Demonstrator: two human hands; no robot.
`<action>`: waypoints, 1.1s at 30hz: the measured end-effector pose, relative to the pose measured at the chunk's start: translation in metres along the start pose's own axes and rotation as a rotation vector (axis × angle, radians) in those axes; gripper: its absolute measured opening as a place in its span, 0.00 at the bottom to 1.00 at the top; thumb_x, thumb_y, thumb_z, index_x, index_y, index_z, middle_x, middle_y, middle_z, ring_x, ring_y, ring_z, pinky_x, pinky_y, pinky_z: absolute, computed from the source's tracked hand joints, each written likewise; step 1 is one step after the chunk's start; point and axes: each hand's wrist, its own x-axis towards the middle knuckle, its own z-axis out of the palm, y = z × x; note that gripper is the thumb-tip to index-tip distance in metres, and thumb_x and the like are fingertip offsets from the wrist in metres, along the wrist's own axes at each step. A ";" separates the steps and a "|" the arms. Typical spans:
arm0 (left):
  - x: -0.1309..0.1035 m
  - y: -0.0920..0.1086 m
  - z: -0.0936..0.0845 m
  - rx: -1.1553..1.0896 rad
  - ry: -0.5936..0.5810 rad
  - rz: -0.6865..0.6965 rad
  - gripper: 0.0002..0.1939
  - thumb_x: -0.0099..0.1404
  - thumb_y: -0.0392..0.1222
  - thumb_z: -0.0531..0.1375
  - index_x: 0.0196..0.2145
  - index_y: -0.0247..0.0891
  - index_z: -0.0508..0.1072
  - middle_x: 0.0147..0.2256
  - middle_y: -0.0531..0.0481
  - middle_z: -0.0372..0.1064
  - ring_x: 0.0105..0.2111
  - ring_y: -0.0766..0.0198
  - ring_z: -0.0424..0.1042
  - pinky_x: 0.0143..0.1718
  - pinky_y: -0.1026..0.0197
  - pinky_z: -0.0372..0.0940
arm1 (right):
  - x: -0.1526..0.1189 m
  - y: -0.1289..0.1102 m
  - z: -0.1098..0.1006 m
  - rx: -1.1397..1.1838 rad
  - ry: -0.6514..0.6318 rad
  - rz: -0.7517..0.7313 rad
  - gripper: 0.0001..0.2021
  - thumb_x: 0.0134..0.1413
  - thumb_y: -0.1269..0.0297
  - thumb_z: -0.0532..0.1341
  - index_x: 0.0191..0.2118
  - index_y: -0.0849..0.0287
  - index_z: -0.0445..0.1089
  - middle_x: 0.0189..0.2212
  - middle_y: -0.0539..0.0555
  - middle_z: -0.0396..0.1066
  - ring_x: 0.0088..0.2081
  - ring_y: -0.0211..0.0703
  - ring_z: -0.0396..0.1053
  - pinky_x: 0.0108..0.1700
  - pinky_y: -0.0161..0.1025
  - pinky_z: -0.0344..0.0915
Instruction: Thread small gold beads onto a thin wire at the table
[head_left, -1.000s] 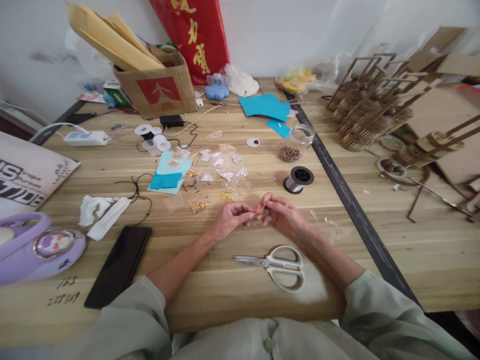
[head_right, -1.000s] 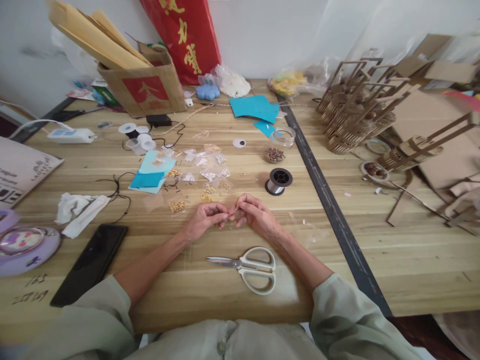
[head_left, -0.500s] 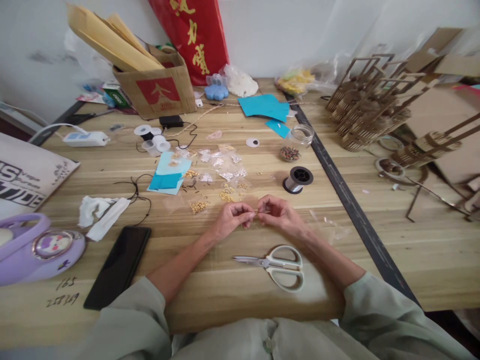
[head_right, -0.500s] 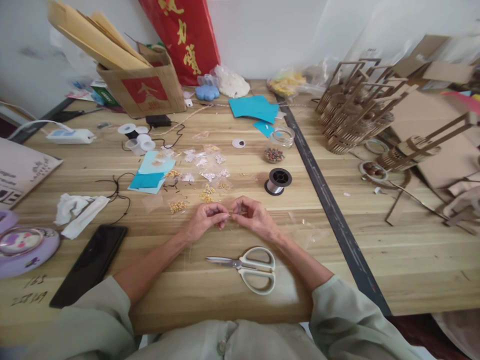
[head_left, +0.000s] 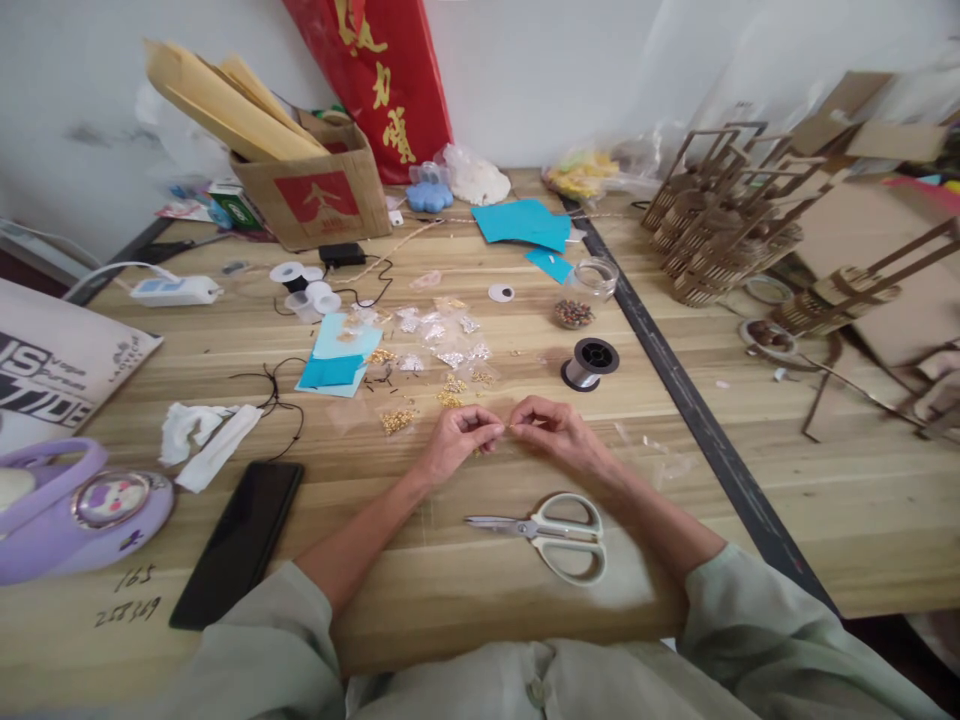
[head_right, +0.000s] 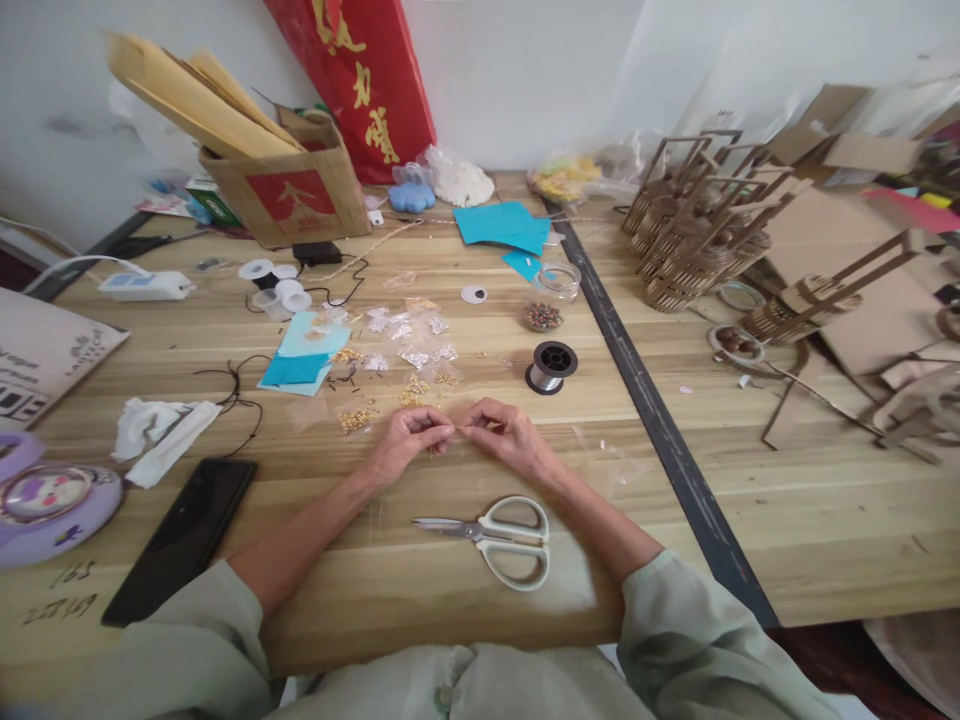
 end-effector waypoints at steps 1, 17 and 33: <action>0.000 0.002 0.000 0.005 0.011 0.009 0.14 0.50 0.46 0.67 0.26 0.32 0.73 0.19 0.53 0.68 0.19 0.71 0.65 0.24 0.66 0.62 | 0.000 -0.001 -0.002 0.049 -0.034 0.054 0.12 0.52 0.55 0.62 0.33 0.61 0.70 0.24 0.50 0.67 0.24 0.34 0.62 0.24 0.31 0.57; 0.006 0.019 -0.014 -0.072 -0.005 -0.144 0.14 0.48 0.44 0.69 0.27 0.31 0.72 0.25 0.49 0.71 0.27 0.67 0.71 0.33 0.64 0.67 | 0.005 0.001 -0.028 0.207 -0.346 0.173 0.14 0.48 0.56 0.65 0.32 0.64 0.68 0.25 0.49 0.68 0.24 0.30 0.63 0.24 0.27 0.60; 0.009 0.013 -0.011 -0.008 0.055 -0.113 0.15 0.45 0.45 0.69 0.24 0.31 0.72 0.22 0.51 0.70 0.24 0.69 0.69 0.31 0.64 0.67 | 0.003 -0.002 -0.021 0.183 -0.460 0.158 0.16 0.48 0.55 0.65 0.32 0.65 0.68 0.30 0.54 0.73 0.25 0.31 0.66 0.26 0.28 0.63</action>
